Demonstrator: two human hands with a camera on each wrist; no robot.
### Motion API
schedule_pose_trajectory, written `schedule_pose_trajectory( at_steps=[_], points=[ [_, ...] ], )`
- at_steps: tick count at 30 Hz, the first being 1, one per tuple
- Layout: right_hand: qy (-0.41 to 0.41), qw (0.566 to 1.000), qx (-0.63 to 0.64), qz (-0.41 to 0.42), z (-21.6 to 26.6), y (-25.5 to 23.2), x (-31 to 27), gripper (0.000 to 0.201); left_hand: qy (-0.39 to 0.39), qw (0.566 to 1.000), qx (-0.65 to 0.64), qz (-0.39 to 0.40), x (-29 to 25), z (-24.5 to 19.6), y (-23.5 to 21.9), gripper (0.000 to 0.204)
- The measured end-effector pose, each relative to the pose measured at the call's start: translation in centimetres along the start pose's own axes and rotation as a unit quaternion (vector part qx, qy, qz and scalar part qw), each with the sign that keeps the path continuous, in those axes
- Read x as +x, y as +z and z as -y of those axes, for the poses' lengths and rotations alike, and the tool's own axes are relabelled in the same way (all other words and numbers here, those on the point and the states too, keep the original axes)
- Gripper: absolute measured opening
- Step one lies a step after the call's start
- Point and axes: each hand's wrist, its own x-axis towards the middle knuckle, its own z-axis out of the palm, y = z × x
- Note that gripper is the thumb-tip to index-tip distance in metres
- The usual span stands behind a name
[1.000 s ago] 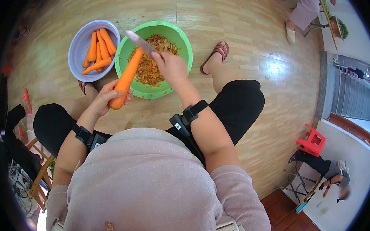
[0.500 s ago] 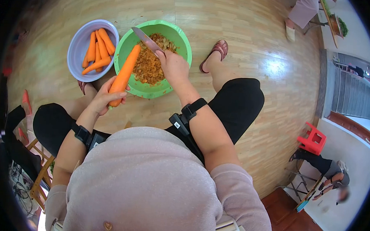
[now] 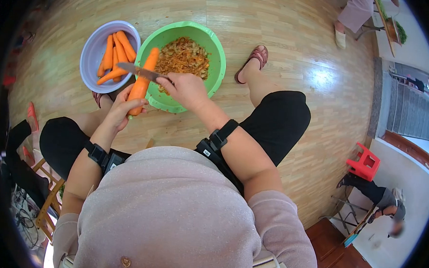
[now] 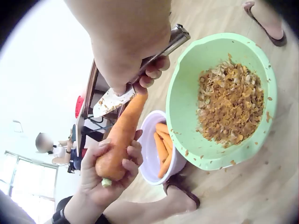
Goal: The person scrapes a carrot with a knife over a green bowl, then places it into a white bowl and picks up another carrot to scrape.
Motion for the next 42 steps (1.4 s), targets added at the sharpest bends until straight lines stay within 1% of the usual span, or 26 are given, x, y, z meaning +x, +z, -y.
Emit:
schedule_pose_trajectory(
  at_steps=[1, 2, 3, 4, 6, 8, 10, 13, 16, 18, 19, 21, 22, 24, 25, 27, 28, 30, 31, 32, 33, 34, 36, 37, 39, 42],
  points=[
    [0.0, 1.0, 0.001, 0.001, 0.4, 0.2, -0.3, 0.041, 0.0, 1.0, -0.006, -0.003, -0.1, -0.2, 0.1, 0.058],
    [-0.029, 1.0, -0.008, 0.004, 0.7, 0.5, -0.5, 0.04, -0.001, 1.0, -0.006, -0.003, 0.1, 0.2, -0.3, 0.058],
    [-0.058, 0.998, -0.017, 0.007, 1.0, 0.7, -0.7, 0.038, -0.025, 1.0, 0.014, -0.013, 0.5, 0.6, -0.8, 0.058],
    [-0.056, 0.998, -0.016, 0.006, 1.2, 0.9, -0.9, 0.038, -0.049, 0.998, 0.034, -0.022, 0.7, 1.0, -1.1, 0.058],
    [-0.067, 0.997, -0.024, 0.005, 1.3, 1.2, -1.1, 0.038, -0.044, 0.998, 0.042, -0.024, 0.9, 1.4, -1.3, 0.058],
    [-0.053, 0.998, -0.038, -0.002, 0.6, 1.3, -0.8, 0.041, -0.038, 0.998, 0.05, -0.025, 0.8, 1.3, -1.0, 0.058],
    [-0.04, 0.998, -0.053, -0.011, 0.3, 1.2, -0.7, 0.044, -0.008, 0.999, 0.026, -0.03, 0.4, 0.8, -0.2, 0.059],
    [-0.036, 0.996, -0.076, -0.012, 0.2, 1.3, -0.6, 0.044, -0.011, 0.999, 0.022, -0.036, 0.7, 1.0, -0.6, 0.06],
    [-0.017, 0.993, -0.113, -0.031, -1.1, 1.9, -0.5, 0.039, -0.012, 0.999, 0.041, -0.033, 0.8, 1.0, -0.7, 0.06],
    [0.061, 0.99, -0.12, -0.04, -2.3, 1.1, 0.2, 0.041, -0.013, 0.998, 0.055, -0.025, 0.7, 1.2, -0.7, 0.059],
    [0.061, 0.99, -0.121, -0.042, -2.2, 1.0, 0.1, 0.041, -0.017, 0.997, 0.069, -0.018, 0.7, 1.2, -0.7, 0.059],
    [0.06, 0.997, -0.034, -0.042, -1.6, 0.8, -0.1, 0.046, -0.011, 0.998, 0.054, -0.022, 0.6, 1.0, -0.5, 0.058],
    [0.058, 0.997, -0.034, -0.04, -0.7, 0.4, -0.3, 0.046, -0.007, 0.999, 0.041, -0.026, 0.6, 0.9, -0.4, 0.058],
    [0.047, 0.997, -0.019, 0.057, 0.9, 0.2, -0.7, 0.046, -0.009, 0.999, 0.029, -0.036, 0.8, 1.0, -0.5, 0.058],
    [0.047, 0.997, -0.019, 0.058, 0.9, 0.5, -0.8, 0.046, -0.01, 0.999, 0.017, -0.044, 0.9, 1.2, -0.5, 0.057],
    [0.004, 0.998, -0.041, 0.044, 0.6, 1.3, -0.9, 0.047, -0.017, 0.999, 0.031, -0.029, 1.2, 1.4, -1.0, 0.057],
    [0.006, 0.998, -0.041, 0.044, -0.2, 1.6, -0.9, 0.047, -0.023, 0.999, 0.046, -0.015, 1.2, 1.5, -1.1, 0.057],
    [0.047, 0.996, -0.078, -0.007, -1.9, 1.6, 0.0, 0.047, -0.023, 0.997, 0.074, -0.006, 0.9, 1.4, -0.8, 0.057],
    [0.05, 0.996, -0.078, -0.009, -2.5, 1.1, 0.3, 0.047, -0.022, 0.994, 0.104, 0.001, 0.7, 1.3, -0.5, 0.057],
    [0.071, 0.992, -0.106, -0.021, -3.3, 0.6, 0.4, 0.046, -0.023, 0.994, 0.106, 0.004, 0.7, 1.2, -0.3, 0.057],
    [0.092, 0.986, -0.134, -0.033, -3.2, 0.0, 0.5, 0.046, -0.009, 0.994, 0.113, -0.002, 0.6, 1.3, -0.2, 0.057],
    [0.093, 0.986, -0.134, -0.033, -2.8, -0.1, 0.4, 0.046, 0.005, 0.993, 0.119, -0.009, 0.6, 1.3, -0.1, 0.057],
    [0.04, 0.995, -0.085, -0.027, -1.5, 0.0, 0.0, 0.046, 0.015, 0.991, 0.127, -0.026, 1.0, 1.6, -0.3, 0.057],
    [0.039, 0.995, -0.085, -0.022, -0.5, 0.1, -0.4, 0.046, 0.025, 0.99, 0.135, -0.043, 1.1, 1.8, -0.5, 0.057],
    [0.004, 0.995, -0.094, 0.03, 1.1, 0.5, -0.9, 0.044, 0.015, 0.988, 0.145, -0.048, 1.4, 2.0, -0.8, 0.057],
    [0.003, 0.997, -0.079, 0.025, 0.7, 1.1, -1.1, 0.046, 0.0, 0.988, 0.149, -0.049, 1.3, 2.0, -0.8, 0.057]
  ],
)
